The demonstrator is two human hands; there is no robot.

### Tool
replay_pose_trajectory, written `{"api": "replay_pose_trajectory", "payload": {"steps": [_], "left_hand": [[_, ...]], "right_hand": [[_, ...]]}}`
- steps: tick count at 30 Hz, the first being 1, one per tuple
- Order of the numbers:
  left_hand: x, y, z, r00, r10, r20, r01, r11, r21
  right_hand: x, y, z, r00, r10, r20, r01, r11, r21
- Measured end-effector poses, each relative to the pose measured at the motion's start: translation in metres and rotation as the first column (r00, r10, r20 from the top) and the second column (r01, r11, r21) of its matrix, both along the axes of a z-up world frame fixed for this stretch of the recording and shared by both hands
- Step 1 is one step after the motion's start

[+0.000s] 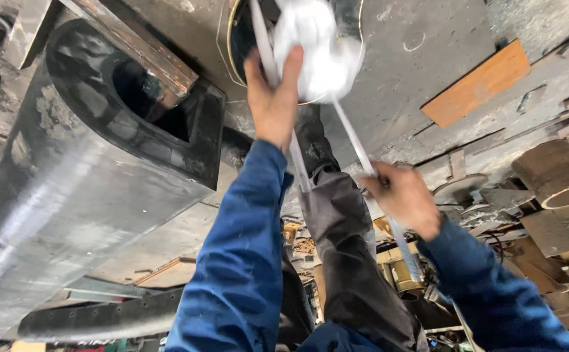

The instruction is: The recorder measures a large black industrial part, marks it, and then uses a chain hoist to reposition it.

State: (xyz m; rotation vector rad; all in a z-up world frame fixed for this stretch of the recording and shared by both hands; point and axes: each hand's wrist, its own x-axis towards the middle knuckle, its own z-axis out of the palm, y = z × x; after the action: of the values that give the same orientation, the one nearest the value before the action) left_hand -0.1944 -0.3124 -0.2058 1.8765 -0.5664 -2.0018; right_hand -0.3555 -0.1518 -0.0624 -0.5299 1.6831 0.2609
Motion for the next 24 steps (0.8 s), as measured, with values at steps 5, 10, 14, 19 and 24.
{"api": "replay_pose_trajectory", "payload": {"steps": [5,10,14,19,24], "left_hand": [[-0.001,-0.01,-0.02,0.951,-0.181,0.251,0.259,0.911,-0.322],[0.037,0.006,0.031,0.706,-0.393,0.589,0.666,0.652,-0.363],[0.071,0.013,0.03,0.854,-0.185,0.486,0.395,0.838,-0.376],[0.065,-0.019,0.003,0.952,-0.266,0.148,0.289,0.943,-0.165],[0.075,0.039,-0.037,0.926,-0.297,0.234,0.324,0.943,-0.082]], "right_hand": [[0.023,-0.08,-0.081,0.861,-0.508,0.041,0.508,0.849,-0.147],[0.034,-0.085,-0.124,0.799,-0.602,0.016,0.561,0.735,-0.379],[0.026,-0.072,-0.131,0.671,-0.681,-0.292,0.549,0.722,-0.421],[0.032,-0.04,-0.187,0.596,-0.803,-0.021,0.721,0.547,-0.427],[0.008,-0.001,-0.211,0.75,-0.662,-0.001,0.556,0.63,-0.542]]}}
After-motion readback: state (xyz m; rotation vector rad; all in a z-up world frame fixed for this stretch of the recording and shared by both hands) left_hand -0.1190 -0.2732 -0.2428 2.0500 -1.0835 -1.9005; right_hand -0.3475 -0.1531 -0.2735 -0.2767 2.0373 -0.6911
